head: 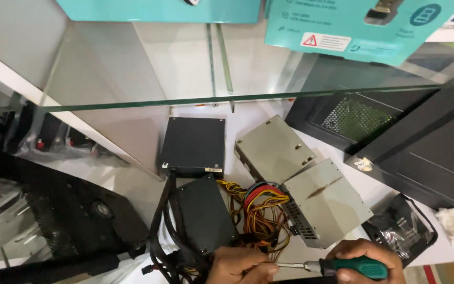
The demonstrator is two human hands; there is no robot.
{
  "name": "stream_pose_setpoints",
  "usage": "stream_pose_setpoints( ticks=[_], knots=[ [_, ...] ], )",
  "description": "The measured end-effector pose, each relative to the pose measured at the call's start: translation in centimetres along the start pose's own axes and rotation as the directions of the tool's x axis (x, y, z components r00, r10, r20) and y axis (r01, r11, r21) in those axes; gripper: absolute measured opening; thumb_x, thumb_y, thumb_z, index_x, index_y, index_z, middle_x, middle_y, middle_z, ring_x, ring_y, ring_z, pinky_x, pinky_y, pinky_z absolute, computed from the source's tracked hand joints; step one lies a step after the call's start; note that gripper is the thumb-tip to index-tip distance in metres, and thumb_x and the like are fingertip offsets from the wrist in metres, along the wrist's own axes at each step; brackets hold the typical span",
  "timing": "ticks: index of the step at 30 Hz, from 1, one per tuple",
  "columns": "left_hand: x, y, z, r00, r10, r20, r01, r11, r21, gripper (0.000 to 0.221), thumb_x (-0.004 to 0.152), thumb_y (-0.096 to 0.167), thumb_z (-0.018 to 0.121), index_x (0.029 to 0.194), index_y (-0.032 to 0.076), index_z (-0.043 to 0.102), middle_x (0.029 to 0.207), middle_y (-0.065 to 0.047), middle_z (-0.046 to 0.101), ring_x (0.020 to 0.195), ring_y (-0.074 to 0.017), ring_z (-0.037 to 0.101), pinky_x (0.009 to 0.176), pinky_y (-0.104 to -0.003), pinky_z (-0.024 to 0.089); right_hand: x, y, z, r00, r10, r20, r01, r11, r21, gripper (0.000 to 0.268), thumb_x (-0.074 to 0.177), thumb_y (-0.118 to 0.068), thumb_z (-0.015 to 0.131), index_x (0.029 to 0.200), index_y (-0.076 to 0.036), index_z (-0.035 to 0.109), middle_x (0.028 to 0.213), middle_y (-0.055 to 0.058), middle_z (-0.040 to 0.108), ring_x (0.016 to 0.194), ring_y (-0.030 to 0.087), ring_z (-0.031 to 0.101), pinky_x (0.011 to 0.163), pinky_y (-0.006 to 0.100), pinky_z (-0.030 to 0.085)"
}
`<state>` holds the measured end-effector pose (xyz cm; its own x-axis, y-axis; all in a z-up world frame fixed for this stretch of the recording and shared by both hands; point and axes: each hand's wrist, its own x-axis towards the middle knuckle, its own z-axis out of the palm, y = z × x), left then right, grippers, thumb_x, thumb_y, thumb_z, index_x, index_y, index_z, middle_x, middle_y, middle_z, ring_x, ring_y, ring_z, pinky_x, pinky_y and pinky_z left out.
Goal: Removing screws from a computer power supply unit and opening its metal casing.
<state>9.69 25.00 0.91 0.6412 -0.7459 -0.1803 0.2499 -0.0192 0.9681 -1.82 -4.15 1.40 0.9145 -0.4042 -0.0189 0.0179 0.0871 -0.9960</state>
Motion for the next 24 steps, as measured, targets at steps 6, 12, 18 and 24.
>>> stream_pose_setpoints(
  ticks=[6, 12, 18, 24],
  knots=[
    [0.5, -2.8, 2.0, 0.998, 0.056, -0.021, -0.049, 0.97, 0.239, 0.016, 0.104, 0.034, 0.061, 0.114, 0.031, 0.073, 0.085, 0.007, 0.062, 0.08, -0.0219, 0.064, 0.106, -0.056, 0.064, 0.6, -5.0, -1.0, 0.974, -0.148, 0.174, 0.213, 0.862, -0.459, 0.041, 0.048, -0.016, 0.101, 0.085, -0.007, 0.089, 0.085, 0.008, 0.092, 0.074, 0.018, 0.09, 0.071, 0.03, 0.073],
    [1.4, 2.5, 2.7, 0.972, 0.193, 0.137, -0.236, 0.804, 0.545, 0.013, 0.103, 0.031, 0.069, 0.107, 0.018, 0.068, 0.088, -0.005, 0.067, 0.083, -0.0276, 0.071, 0.069, -0.056, 0.049, 1.3, -3.3, -0.9, 0.746, -0.207, 0.633, 0.606, 0.605, -0.517, 0.039, 0.09, -0.035, 0.077, 0.126, -0.021, 0.076, 0.091, 0.003, 0.073, 0.06, 0.013, 0.074, 0.058, 0.024, 0.057],
    [2.5, 4.4, 3.3, 0.969, 0.136, 0.206, -0.222, 0.845, 0.486, 0.029, 0.111, 0.025, 0.063, 0.086, 0.015, 0.054, 0.07, -0.006, 0.046, 0.062, -0.0156, 0.043, 0.064, -0.048, 0.03, 0.3, -0.9, -1.5, 0.755, -0.075, 0.651, 0.517, 0.679, -0.521, 0.039, 0.098, -0.034, 0.064, 0.134, -0.02, 0.07, 0.095, 0.004, 0.076, 0.065, 0.018, 0.076, 0.055, 0.035, 0.055],
    [3.3, 5.1, 4.5, 0.879, 0.441, 0.18, -0.472, 0.758, 0.451, 0.019, 0.106, 0.02, 0.064, 0.101, 0.002, 0.062, 0.084, -0.013, 0.064, 0.065, -0.0215, 0.057, 0.059, -0.043, 0.045, 0.2, 0.0, -1.6, 0.748, -0.129, 0.652, 0.523, 0.719, -0.458, 0.037, 0.099, -0.032, 0.063, 0.132, -0.016, 0.068, 0.092, 0.005, 0.078, 0.068, 0.021, 0.075, 0.06, 0.034, 0.056]
  ],
)
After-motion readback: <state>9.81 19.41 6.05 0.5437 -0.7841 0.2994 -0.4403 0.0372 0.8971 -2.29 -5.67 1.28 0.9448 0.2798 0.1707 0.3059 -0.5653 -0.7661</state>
